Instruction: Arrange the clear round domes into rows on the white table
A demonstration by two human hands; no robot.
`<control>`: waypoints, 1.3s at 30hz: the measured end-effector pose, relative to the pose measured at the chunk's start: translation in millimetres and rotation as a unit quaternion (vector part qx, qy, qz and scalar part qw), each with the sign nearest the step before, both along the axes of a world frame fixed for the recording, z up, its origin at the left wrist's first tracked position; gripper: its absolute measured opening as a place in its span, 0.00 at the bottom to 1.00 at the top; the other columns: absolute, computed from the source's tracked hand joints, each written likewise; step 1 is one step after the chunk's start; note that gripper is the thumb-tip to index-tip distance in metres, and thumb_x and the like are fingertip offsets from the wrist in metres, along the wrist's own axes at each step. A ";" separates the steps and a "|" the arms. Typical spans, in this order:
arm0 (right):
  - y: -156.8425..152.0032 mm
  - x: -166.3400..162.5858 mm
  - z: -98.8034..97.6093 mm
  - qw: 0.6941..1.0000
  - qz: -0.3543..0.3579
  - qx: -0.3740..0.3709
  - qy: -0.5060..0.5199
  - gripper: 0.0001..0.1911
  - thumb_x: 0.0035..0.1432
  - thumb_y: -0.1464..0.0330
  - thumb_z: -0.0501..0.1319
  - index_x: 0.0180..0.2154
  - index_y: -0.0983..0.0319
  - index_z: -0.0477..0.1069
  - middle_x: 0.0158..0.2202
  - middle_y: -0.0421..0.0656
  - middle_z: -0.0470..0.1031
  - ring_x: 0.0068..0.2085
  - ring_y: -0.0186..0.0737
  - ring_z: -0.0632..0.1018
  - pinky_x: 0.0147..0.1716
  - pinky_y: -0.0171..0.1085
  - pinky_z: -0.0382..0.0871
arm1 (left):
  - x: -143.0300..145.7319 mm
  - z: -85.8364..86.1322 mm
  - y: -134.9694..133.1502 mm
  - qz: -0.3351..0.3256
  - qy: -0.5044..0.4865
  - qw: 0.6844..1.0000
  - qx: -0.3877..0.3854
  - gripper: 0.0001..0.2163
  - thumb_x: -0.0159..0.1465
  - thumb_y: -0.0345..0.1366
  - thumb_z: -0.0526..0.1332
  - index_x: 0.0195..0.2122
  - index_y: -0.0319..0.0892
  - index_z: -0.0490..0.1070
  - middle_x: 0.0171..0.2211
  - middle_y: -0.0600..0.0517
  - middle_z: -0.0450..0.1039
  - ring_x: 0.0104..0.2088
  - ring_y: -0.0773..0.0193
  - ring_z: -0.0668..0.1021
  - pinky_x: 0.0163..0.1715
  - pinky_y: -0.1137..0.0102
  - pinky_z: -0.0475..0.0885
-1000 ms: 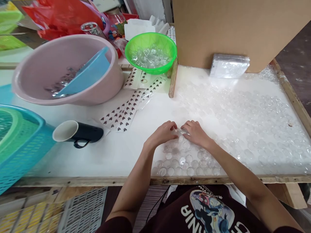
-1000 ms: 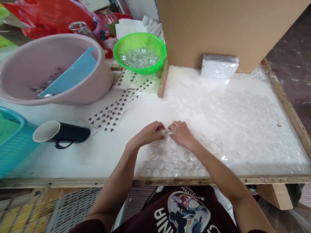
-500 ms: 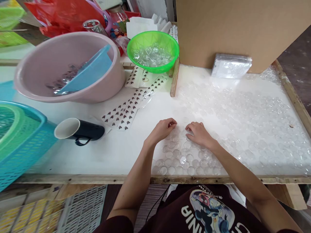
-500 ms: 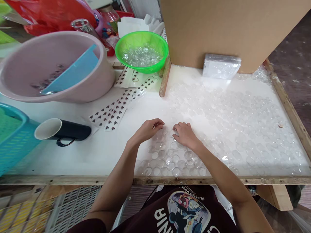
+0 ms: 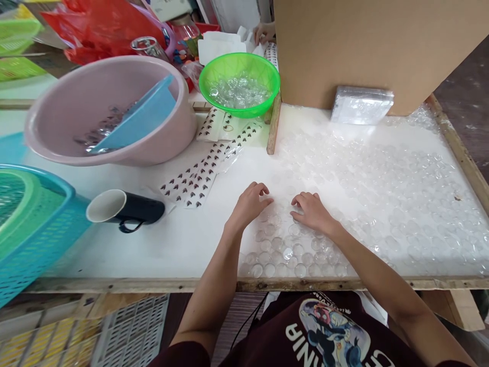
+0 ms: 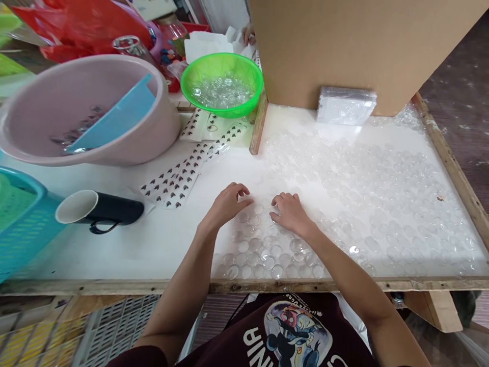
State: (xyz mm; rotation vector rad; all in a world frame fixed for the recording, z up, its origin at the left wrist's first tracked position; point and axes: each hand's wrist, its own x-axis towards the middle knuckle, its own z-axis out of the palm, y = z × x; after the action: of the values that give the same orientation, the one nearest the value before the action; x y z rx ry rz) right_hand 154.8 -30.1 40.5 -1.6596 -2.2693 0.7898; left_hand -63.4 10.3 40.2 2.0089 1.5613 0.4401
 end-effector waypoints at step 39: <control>-13.9 -12.0 -4.3 0.990 0.065 0.090 -0.088 0.10 0.64 0.69 0.62 0.47 0.63 0.72 0.47 0.49 0.75 0.48 0.46 0.73 0.48 0.43 0.58 | 12.1 5.5 -8.8 -0.046 0.009 0.999 0.024 0.07 0.64 0.32 0.56 0.43 0.43 0.69 0.45 0.48 0.70 0.31 0.63 0.74 0.36 0.65 0.71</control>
State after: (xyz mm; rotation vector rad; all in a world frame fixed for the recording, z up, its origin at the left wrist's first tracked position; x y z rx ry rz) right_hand 142.8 -44.0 36.1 -1.5684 -2.5064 0.4608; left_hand -51.2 1.5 45.7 2.1163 1.4748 0.4282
